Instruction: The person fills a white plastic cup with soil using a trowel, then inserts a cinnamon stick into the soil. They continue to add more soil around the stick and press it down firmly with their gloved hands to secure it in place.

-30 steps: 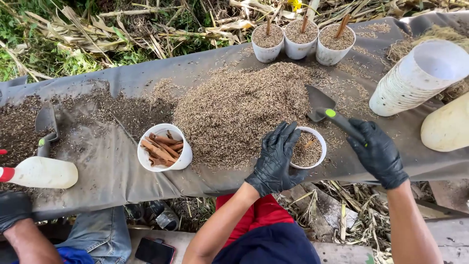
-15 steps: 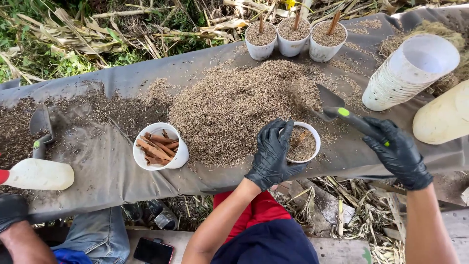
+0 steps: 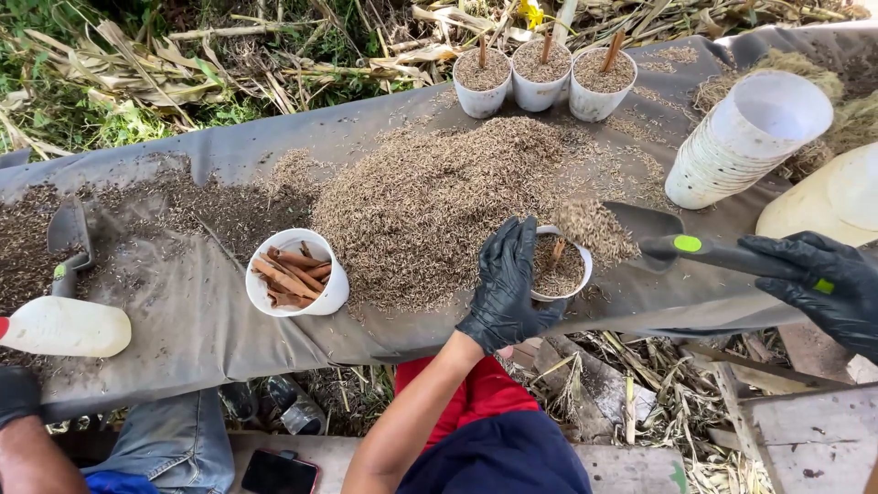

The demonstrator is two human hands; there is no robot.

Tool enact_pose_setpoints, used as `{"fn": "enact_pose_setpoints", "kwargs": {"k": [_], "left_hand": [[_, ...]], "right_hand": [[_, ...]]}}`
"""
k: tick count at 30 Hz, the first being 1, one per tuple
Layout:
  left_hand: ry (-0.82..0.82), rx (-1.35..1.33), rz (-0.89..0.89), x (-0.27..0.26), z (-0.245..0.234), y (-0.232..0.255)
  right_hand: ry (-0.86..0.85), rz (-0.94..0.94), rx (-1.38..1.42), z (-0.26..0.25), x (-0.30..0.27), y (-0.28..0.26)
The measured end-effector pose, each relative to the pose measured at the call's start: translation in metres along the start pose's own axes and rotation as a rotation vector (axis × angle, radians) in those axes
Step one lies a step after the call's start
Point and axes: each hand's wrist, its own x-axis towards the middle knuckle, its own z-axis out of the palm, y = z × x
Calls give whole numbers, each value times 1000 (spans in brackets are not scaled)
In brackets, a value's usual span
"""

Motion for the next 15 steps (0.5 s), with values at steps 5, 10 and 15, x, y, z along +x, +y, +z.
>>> {"fn": "enact_pose_setpoints", "kwargs": {"k": [5, 10, 15], "left_hand": [[8, 43, 22, -2, 6, -1], [44, 12, 49, 2, 3, -4], [65, -10, 81, 3, 0, -4]], "right_hand": [[-66, -10, -148, -14, 7, 13], [-102, -24, -232, -24, 18, 2], [-159, -22, -228, -29, 26, -12]]}}
